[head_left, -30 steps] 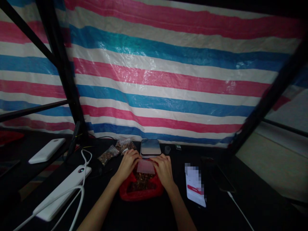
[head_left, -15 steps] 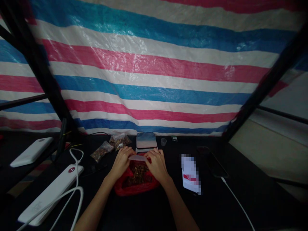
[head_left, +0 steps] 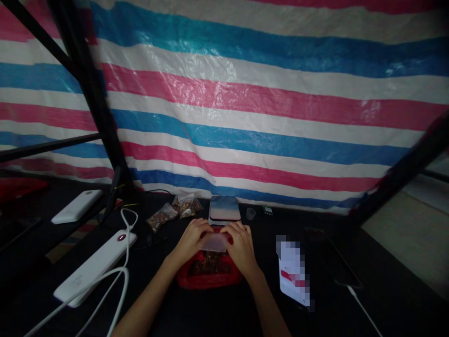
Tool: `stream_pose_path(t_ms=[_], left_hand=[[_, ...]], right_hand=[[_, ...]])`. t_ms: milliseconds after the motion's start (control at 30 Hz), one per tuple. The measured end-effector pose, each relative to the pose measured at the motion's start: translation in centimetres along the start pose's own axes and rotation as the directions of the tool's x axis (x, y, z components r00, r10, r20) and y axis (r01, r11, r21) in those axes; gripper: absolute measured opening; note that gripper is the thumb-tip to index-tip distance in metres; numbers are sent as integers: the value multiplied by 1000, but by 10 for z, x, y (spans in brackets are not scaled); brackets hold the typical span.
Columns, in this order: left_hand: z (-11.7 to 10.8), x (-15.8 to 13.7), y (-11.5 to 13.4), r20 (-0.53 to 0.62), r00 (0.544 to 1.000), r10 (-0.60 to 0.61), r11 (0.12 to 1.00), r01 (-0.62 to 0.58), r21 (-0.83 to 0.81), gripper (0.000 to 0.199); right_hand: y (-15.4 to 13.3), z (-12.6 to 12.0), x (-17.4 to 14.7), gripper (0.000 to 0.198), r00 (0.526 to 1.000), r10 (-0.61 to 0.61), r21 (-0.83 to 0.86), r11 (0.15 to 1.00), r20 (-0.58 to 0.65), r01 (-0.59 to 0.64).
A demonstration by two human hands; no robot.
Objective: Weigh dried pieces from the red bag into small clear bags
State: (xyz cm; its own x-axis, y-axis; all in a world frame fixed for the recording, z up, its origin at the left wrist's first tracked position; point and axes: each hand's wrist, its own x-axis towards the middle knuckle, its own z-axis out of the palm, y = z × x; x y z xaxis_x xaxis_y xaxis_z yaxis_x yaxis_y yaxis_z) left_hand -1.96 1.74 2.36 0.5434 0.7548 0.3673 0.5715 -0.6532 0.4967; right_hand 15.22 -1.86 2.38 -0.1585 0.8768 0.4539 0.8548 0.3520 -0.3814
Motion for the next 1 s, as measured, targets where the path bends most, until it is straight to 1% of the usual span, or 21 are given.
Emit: stream_pose_path(t_ms=[100,200,300,433,600,700,800,867,933,1000], left_hand=[[4,-4,-2,-1,999,36,999,-36,-23,17],[7,-8,-3,-21,998,53,999,-53,-1,19],[7,-9,0,-6,999,54,998,-54,34,17],[5,-8,5,24,999,39,999,-40,28,15],[7,-9,0,75,997,21,1000,-20,-19,17],[7,-8,-2,38,999,6,1000,-5,-24,18],[5,-5,1,-33,999,-22,995,18,-98,19],[5,-2,3,-70,996,-55,976,39,-212,21],[5,-1,4,-80,992,-95,929,60,-364,25],[4,0,2,-58,990,-130,862,84,-500,29]], right_hand=[[2,4,-1,11,999,-31,-18,999,29,32],[3,8,-2,15,998,-61,-46,997,29,62],[2,11,-2,18,997,-81,-40,996,20,82],[3,13,-3,19,997,-76,-28,997,22,77],[3,11,-4,16,995,-84,-4,996,59,84],[4,8,-3,15,998,-42,29,999,41,41],[9,6,0,13,999,32,156,987,-19,-29],[13,7,2,13,992,96,300,951,-77,-69],[18,9,4,15,981,162,469,878,-103,-96],[27,10,6,18,968,236,616,777,-90,-132]])
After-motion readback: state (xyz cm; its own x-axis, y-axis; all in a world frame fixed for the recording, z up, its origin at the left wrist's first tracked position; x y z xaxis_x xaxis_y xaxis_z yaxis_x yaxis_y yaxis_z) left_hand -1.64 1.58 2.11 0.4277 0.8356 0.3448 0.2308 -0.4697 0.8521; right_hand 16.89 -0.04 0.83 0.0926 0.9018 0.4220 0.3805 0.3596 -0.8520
